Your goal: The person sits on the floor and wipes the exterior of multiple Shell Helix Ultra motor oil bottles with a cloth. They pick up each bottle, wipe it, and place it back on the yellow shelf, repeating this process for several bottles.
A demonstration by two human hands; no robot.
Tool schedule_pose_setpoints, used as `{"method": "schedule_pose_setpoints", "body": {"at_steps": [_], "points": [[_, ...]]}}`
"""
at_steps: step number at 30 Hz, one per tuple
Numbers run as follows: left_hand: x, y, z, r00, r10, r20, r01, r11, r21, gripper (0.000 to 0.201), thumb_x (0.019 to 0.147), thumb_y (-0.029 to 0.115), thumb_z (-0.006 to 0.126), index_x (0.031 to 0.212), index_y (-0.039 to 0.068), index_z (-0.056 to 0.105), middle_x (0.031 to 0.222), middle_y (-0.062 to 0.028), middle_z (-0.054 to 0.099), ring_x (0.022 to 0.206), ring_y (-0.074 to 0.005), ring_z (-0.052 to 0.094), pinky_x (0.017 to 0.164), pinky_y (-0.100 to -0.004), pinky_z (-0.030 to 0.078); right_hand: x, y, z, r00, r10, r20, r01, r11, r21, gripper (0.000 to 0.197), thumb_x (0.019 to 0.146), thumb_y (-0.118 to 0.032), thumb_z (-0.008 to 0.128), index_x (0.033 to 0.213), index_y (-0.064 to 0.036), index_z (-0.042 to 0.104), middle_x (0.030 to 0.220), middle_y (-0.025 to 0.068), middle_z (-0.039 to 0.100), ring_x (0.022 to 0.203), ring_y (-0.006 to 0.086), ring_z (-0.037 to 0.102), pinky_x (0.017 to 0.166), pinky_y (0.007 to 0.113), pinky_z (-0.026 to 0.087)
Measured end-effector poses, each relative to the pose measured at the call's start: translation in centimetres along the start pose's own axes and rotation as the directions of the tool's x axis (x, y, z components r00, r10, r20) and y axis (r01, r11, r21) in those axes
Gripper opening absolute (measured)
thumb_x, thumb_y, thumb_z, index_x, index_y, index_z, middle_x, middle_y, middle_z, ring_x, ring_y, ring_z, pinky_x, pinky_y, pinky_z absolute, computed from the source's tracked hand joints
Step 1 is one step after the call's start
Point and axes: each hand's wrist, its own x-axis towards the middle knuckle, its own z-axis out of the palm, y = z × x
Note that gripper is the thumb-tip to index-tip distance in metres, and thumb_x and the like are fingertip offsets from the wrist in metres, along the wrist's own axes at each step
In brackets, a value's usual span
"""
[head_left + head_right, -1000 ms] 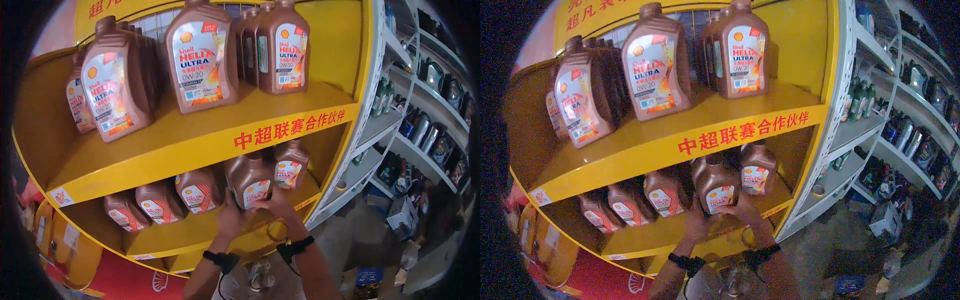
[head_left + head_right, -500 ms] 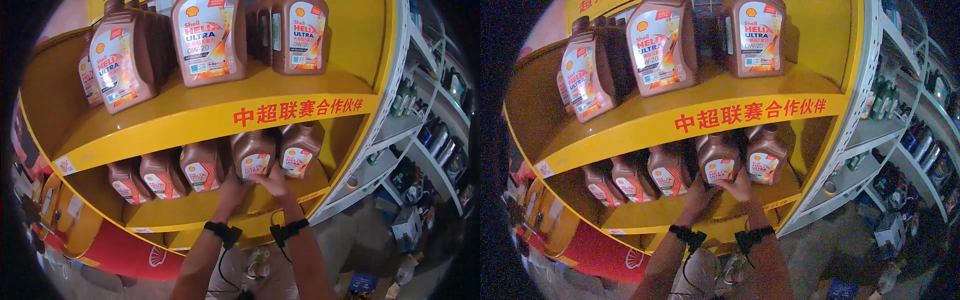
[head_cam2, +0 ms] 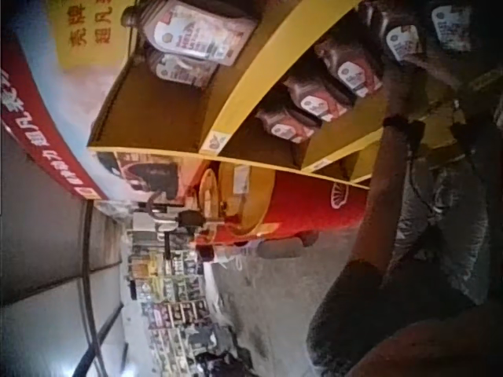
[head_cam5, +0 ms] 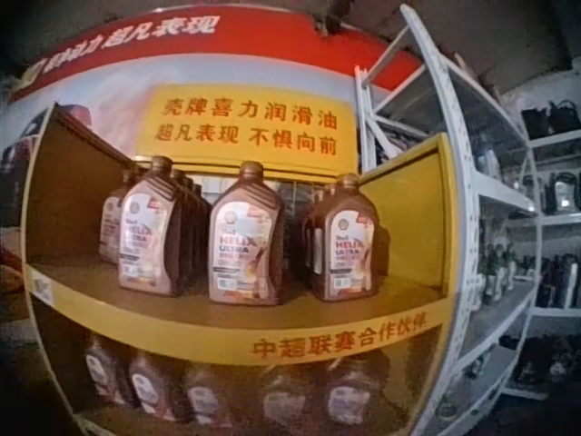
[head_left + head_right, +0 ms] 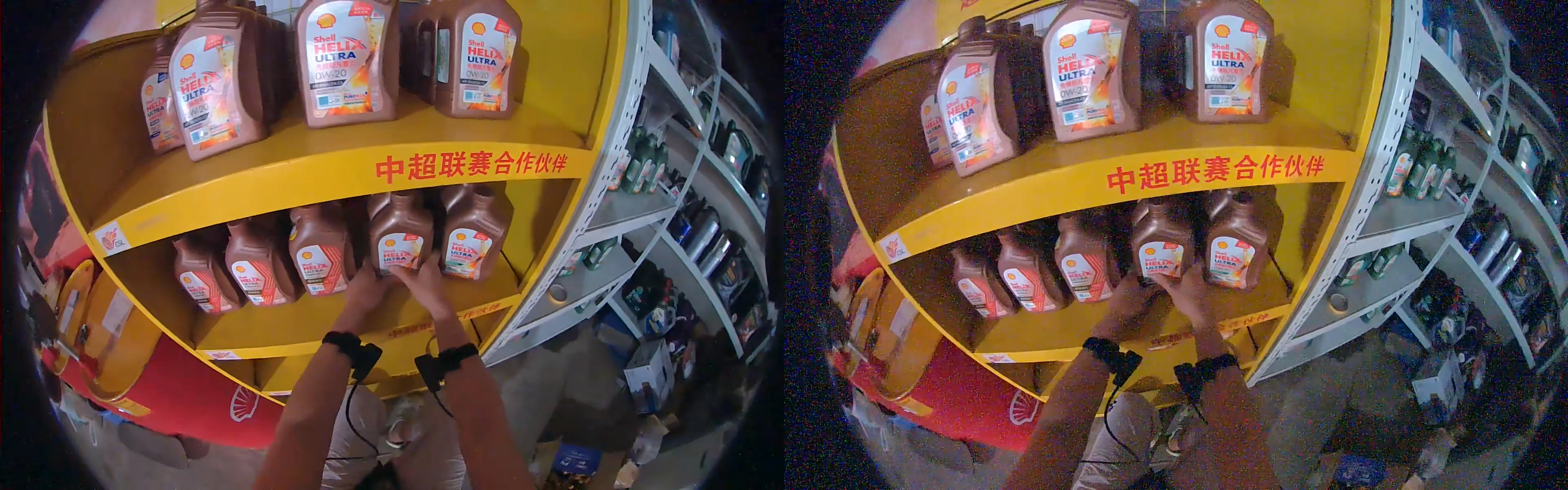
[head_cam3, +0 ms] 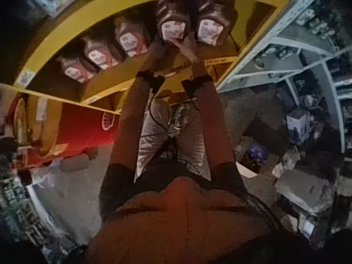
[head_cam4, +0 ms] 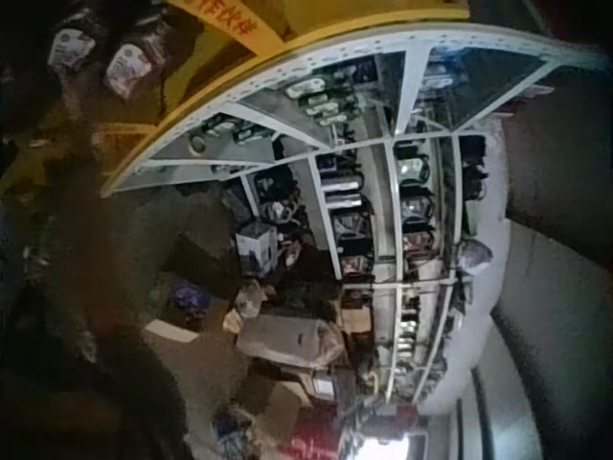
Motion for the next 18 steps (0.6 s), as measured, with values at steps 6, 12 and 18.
{"method": "schedule_pose_setpoints", "body": {"at_steps": [6, 12, 18], "points": [[-2.7, 4.6, -0.6, 0.987, -0.13, -0.091, 0.135, 0.99, 0.045, 0.062, 0.079, 0.043, 0.067, 0.119, -0.001, 0.051, 0.102, -0.0269, 0.066, 0.096, -0.0418, 0.064, 0.084, -0.0494, 0.05, -1.3, -1.8, -1.2, 0.997, -0.051, -0.061, 0.047, 0.997, -0.069, 0.097, 0.074, -0.048, 0.079, 0.128, 0.0157, 0.032, 0.109, 0.0319, 0.06, 0.102, 0.0435, 0.062, 0.084, 0.045, 0.05], [-4.2, 5.6, -0.9, 0.973, -0.09, -0.211, 0.097, 0.995, 0.022, 0.054, 0.078, 0.038, 0.067, 0.113, -0.001, 0.054, 0.089, -0.0269, 0.067, 0.086, -0.0428, 0.066, 0.078, -0.0509, 0.051, -2.8, -3.4, -1.4, 1.0, 0.003, -0.029, -0.01, 0.971, -0.237, 0.07, 0.084, -0.036, 0.072, 0.123, 0.0082, 0.034, 0.113, 0.0324, 0.058, 0.104, 0.0463, 0.059, 0.084, 0.047, 0.049], [-4.3, 4.8, -0.4, 0.968, -0.044, -0.246, 0.058, 0.997, 0.049, 0.053, 0.076, 0.035, 0.071, 0.11, -0.002, 0.054, 0.087, -0.0259, 0.067, 0.084, -0.0428, 0.065, 0.075, -0.0503, 0.051, -2.4, -2.2, -1.9, 0.999, -0.014, 0.038, 0.024, 0.959, -0.282, 0.073, 0.086, -0.028, 0.067, 0.134, 0.0095, 0.027, 0.114, 0.0323, 0.057, 0.106, 0.0477, 0.056, 0.087, 0.047, 0.048]]}}
